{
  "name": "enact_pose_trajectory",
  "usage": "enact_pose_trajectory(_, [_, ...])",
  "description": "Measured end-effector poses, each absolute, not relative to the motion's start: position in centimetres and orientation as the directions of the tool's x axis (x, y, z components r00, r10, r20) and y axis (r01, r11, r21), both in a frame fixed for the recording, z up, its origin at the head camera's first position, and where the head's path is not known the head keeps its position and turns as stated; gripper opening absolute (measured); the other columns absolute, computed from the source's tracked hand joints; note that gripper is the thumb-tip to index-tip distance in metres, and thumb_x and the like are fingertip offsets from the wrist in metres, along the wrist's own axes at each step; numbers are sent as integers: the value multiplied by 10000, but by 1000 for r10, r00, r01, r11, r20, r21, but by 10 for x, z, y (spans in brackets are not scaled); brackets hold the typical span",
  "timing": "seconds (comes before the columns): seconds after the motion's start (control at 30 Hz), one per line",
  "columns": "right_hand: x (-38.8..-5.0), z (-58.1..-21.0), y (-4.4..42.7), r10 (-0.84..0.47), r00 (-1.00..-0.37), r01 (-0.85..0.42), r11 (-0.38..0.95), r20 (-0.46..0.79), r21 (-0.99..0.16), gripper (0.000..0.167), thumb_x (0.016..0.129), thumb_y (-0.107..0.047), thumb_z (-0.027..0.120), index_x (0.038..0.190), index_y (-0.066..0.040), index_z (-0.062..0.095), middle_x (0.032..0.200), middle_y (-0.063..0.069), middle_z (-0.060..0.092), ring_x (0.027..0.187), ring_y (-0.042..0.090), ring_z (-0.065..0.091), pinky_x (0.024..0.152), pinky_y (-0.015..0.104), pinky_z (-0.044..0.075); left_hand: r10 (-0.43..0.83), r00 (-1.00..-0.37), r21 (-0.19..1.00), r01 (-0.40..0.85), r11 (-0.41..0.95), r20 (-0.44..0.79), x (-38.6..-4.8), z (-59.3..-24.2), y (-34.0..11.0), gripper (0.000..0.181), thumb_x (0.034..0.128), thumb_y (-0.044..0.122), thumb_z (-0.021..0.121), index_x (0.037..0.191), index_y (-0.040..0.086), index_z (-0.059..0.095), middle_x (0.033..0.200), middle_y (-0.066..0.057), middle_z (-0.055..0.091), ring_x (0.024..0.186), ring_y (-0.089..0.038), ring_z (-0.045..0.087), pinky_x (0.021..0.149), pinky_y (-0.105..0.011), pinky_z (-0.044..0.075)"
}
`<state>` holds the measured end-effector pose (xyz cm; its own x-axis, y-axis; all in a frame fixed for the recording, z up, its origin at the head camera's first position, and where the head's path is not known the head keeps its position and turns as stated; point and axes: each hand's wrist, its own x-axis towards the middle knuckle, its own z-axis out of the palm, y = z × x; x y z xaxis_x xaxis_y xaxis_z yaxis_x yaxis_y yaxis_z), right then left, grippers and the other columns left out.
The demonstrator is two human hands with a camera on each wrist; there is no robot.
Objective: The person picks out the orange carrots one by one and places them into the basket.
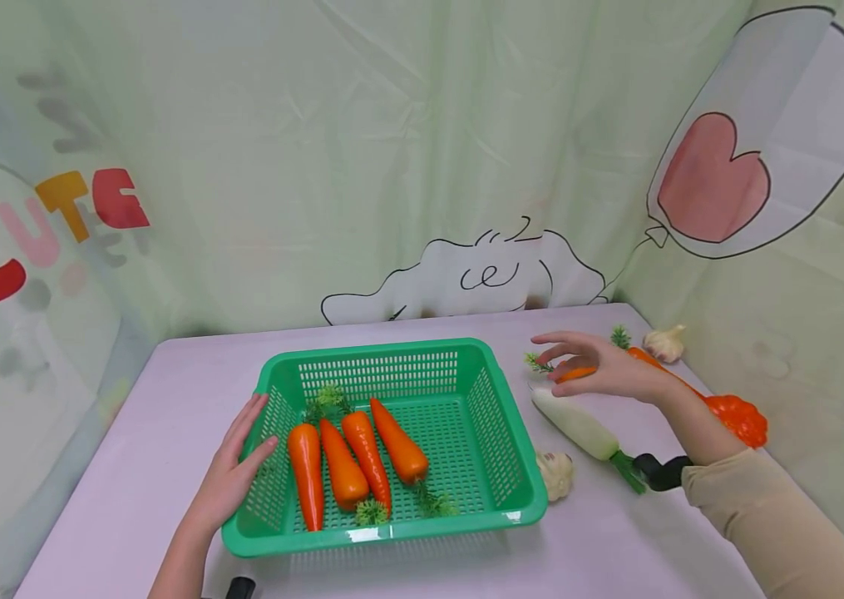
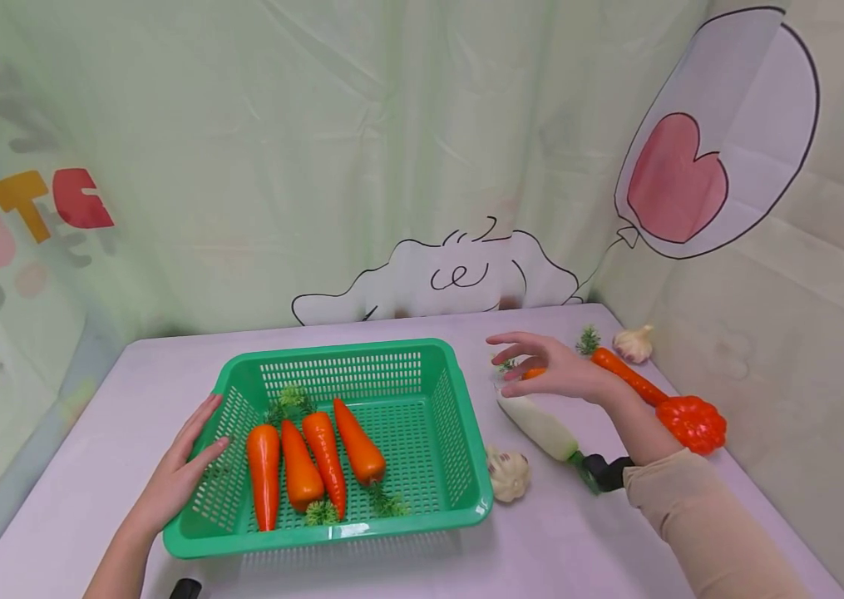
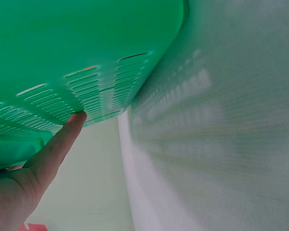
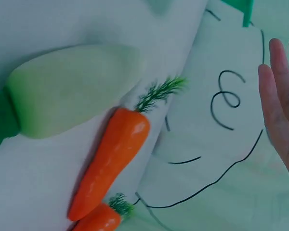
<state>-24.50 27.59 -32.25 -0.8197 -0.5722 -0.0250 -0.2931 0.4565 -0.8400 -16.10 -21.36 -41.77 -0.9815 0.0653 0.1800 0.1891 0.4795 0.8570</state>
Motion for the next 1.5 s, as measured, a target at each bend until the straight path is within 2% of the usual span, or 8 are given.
enact_pose_trajectory(0.13, [-249, -331, 287, -532, -847, -294, 466, 1, -834, 629, 797, -106, 707, 1352, -78, 413, 1201, 199, 532, 998, 312, 590, 804, 332, 502, 63, -982, 856, 187, 483, 179, -161, -417, -213, 569, 945, 192, 498, 1453, 127, 251, 1512, -137, 116, 1356, -391, 106, 943, -711, 149])
enact_pose_trajectory(0.3, [-257, -343, 303, -451, -891, -306, 526, 44, -794, 593, 806, -122, 700, 1329, -30, 436, 1167, 193, 566, 1011, 378, 567, 873, 456, 448, 65, -982, 854, 188, 485, 179, -160, -415, -212, 567, 946, 200, 496, 1453, 133, 251, 1511, -147, 115, 1352, -402, 109, 935, -717, 149])
enact_pose_trajectory(0.57, [-266, -357, 323, -335, -941, -249, 606, 42, -756, 604, 821, -156, 686, 1335, -10, 405, 1182, 257, 540, 1020, 447, 536, 813, 492, 479, 58, -982, 855, 185, 485, 180, -160, -414, -212, 567, 944, 197, 501, 1453, 143, 257, 1511, -135, 122, 1354, -395, 114, 938, -715, 151])
enact_pose_trajectory(0.73, [-274, -371, 335, -297, -955, -195, 620, 3, -760, 607, 823, -176, 687, 1336, -8, 408, 1202, 278, 518, 1049, 455, 517, 780, 385, 516, 61, -982, 855, 187, 484, 180, -160, -414, -212, 567, 945, 198, 498, 1452, 133, 254, 1511, -140, 121, 1352, -400, 114, 938, -715, 151])
enact_pose_trajectory(0.97, [-281, -387, 346, -228, -973, -144, 672, -19, -727, 609, 835, -177, 671, 1348, -1, 396, 1242, 304, 477, 1095, 456, 473, 871, 524, 435, 59, -983, 857, 180, 483, 174, -160, -414, -212, 571, 945, 203, 497, 1454, 131, 249, 1513, -135, 118, 1353, -398, 113, 940, -713, 153])
enact_pose_trajectory(1.17, [-284, -394, 350, -195, -980, -117, 690, -28, -714, 624, 834, -201, 676, 1340, 29, 392, 1259, 323, 450, 1125, 474, 434, 895, 542, 407, 55, -982, 853, 183, 489, 179, -160, -415, -212, 567, 947, 224, 492, 1454, 137, 252, 1513, -128, 123, 1354, -395, 113, 937, -716, 148])
enact_pose_trajectory(1.5, [-291, -410, 358, -225, -972, -129, 737, -61, -663, 612, 821, -165, 689, 1312, 71, 409, 1272, 339, 433, 1147, 485, 407, 900, 564, 391, 58, -982, 854, 183, 487, 177, -160, -415, -212, 570, 945, 225, 497, 1453, 137, 253, 1511, -140, 121, 1354, -395, 116, 938, -713, 157])
